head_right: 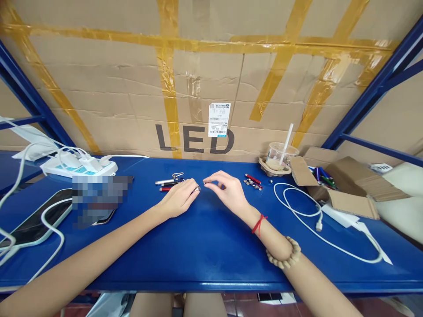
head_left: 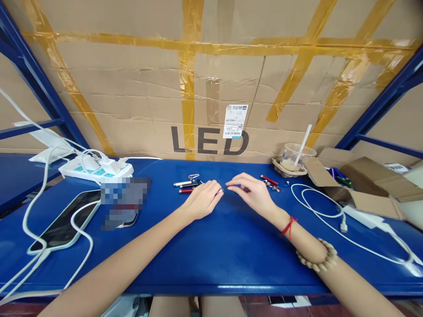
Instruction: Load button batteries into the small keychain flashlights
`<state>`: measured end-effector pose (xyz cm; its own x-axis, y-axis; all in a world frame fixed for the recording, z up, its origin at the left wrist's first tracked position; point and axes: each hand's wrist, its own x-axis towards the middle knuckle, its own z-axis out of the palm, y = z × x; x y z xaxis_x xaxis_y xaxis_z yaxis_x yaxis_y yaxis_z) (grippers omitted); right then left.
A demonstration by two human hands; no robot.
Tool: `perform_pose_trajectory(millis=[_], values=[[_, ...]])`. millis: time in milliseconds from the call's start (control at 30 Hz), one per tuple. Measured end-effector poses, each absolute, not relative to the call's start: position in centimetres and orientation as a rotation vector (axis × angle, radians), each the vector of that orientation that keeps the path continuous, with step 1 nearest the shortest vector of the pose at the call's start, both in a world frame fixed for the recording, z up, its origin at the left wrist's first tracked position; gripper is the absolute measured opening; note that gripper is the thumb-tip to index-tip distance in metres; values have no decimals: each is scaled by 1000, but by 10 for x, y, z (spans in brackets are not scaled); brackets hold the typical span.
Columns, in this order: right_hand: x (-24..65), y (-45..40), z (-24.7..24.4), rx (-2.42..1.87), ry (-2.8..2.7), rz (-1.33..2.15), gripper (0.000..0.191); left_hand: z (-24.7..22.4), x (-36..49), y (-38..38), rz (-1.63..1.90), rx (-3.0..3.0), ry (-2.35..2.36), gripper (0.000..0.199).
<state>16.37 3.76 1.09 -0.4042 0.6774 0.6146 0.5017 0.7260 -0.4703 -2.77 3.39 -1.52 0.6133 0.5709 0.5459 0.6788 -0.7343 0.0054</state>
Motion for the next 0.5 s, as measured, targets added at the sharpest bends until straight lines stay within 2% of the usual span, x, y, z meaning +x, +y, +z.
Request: perform_pose_trajectory(millis=[167, 333, 500], values=[[164, 46, 5, -1009, -1832, 726, 28, -13, -27, 33, -737, -2621, -1044, 35], [163, 47, 1, -932, -1851, 858, 31, -13, -27, 32, -687, -2596, -1031, 38], [160, 43, 3, -826, -1901, 879, 24, -14, -30, 33, -700, -2591, -972, 36]])
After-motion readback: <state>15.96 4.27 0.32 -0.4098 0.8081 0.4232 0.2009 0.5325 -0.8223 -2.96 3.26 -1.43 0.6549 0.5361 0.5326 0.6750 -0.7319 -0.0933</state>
